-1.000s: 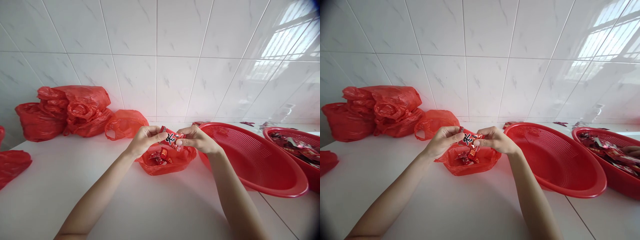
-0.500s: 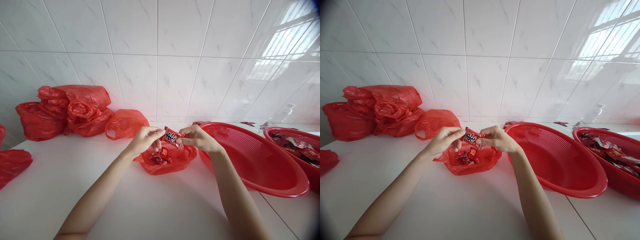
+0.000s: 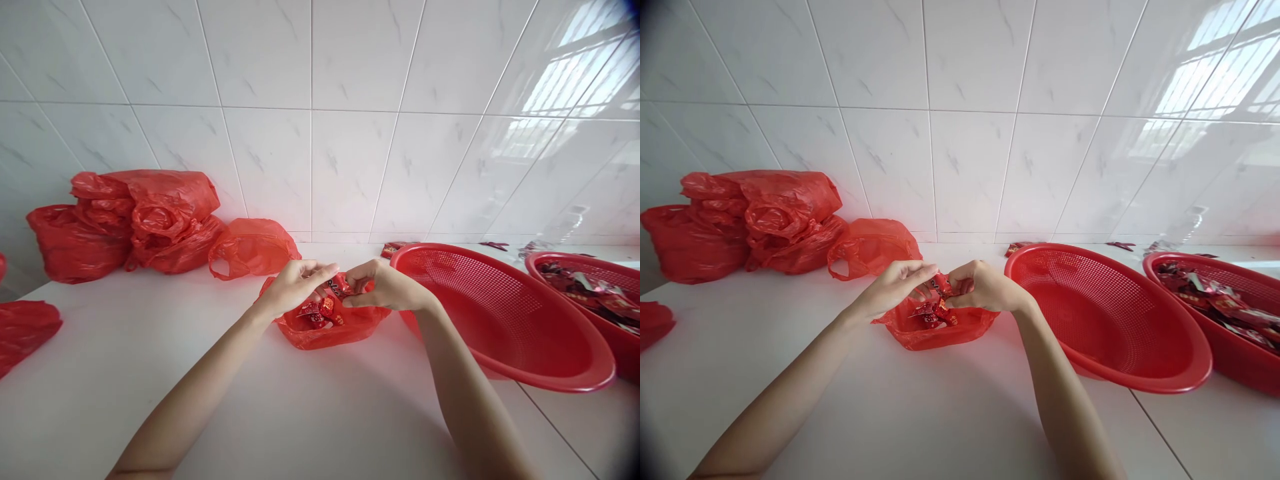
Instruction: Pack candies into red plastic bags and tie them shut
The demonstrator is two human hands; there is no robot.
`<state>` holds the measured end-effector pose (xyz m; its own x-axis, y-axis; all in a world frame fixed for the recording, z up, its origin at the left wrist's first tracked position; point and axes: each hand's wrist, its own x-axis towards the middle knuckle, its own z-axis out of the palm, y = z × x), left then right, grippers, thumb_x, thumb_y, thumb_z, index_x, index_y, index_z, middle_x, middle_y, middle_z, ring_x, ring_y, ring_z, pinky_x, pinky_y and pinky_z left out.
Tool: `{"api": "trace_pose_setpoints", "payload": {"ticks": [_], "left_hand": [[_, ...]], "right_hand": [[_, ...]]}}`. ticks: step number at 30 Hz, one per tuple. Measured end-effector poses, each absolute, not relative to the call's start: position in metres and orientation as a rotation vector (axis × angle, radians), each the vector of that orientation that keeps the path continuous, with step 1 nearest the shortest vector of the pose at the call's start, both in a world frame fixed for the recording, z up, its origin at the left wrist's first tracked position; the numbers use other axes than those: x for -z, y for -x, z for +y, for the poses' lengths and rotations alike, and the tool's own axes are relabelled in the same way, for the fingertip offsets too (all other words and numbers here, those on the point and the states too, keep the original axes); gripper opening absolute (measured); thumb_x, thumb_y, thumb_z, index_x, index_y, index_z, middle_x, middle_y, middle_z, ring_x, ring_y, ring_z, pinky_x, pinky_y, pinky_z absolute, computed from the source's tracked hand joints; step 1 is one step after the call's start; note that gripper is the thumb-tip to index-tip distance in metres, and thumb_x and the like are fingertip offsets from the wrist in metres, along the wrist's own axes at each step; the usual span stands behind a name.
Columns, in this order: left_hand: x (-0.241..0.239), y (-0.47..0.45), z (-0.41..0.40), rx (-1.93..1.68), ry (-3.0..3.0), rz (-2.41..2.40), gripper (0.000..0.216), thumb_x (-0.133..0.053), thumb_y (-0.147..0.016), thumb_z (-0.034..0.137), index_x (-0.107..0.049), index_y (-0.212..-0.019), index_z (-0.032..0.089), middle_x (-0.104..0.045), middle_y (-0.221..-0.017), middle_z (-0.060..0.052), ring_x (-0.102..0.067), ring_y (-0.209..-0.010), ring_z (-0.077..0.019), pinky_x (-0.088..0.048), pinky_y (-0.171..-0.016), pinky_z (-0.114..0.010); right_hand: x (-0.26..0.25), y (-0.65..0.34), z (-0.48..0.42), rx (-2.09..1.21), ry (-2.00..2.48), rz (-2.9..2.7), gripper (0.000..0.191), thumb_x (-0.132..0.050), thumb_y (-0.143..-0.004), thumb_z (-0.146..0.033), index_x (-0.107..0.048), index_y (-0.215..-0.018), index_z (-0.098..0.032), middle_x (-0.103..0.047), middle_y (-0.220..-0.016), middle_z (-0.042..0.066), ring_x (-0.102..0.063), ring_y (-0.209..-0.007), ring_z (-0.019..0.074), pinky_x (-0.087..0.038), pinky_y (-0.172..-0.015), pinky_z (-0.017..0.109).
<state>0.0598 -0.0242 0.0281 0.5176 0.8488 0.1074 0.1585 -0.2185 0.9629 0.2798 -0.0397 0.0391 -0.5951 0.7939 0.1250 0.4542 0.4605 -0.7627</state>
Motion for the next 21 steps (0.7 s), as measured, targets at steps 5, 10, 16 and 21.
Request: {"api": "trace_pose_setpoints", "payload": {"ticks": [5,10,16,21], "left_hand": [[-0.0270,-0.0609,-0.0242,-0.818,-1.674,0.875,0.030,-0.070,-0.080,0.039,-0.070,-0.100,0.017,-0.072,-0.095,-0.008,-0.068,-0.088,-0.0220,-0.057,-0.076,-0.034],[-0.0288,-0.0585,-0.0222,-0.835,-1.726,0.843,0.040,-0.068,-0.077,0.022,-0.065,-0.117,0.019,-0.067,-0.115,-0.008,-0.065,-0.098,-0.0216,-0.055,-0.084,-0.035],[-0.0246,-0.0593,-0.0213,-0.841,-1.758,0.842,0.052,-0.071,-0.077,0.023,-0.060,-0.128,0.022,-0.063,-0.123,-0.010,-0.063,-0.106,-0.0232,-0.053,-0.091,-0.037],[-0.0251,-0.0602,-0.0225,-0.762,-1.747,0.804,0.044,-0.071,-0.080,0.032,-0.065,-0.122,0.021,-0.070,-0.110,-0.010,-0.065,-0.105,-0.0265,-0.053,-0.089,-0.039]], "right_hand": [[-0.0401,-0.2764,-0.0430,-0.958,1.093,-2.298,0.029,-0.078,-0.071,-0.043,-0.064,-0.078,-0.019,-0.068,-0.084,0.003,-0.062,-0.081,0.0189,-0.049,-0.069,0.029],[-0.0375,-0.2819,-0.0372,-0.871,1.195,-2.114,0.039,-0.079,-0.071,-0.047,-0.061,-0.092,-0.019,-0.068,-0.087,0.004,-0.063,-0.080,0.0190,-0.051,-0.070,0.032],[-0.0350,-0.2809,-0.0340,-1.067,1.119,-2.114,0.025,-0.071,-0.081,-0.042,-0.066,-0.087,-0.018,-0.072,-0.081,0.004,-0.068,-0.077,0.0198,-0.053,-0.072,0.033],[-0.0355,-0.2812,-0.0347,-1.072,1.134,-2.070,0.025,-0.074,-0.078,-0.041,-0.063,-0.077,-0.018,-0.071,-0.075,0.003,-0.067,-0.069,0.0193,-0.054,-0.064,0.033]]}}
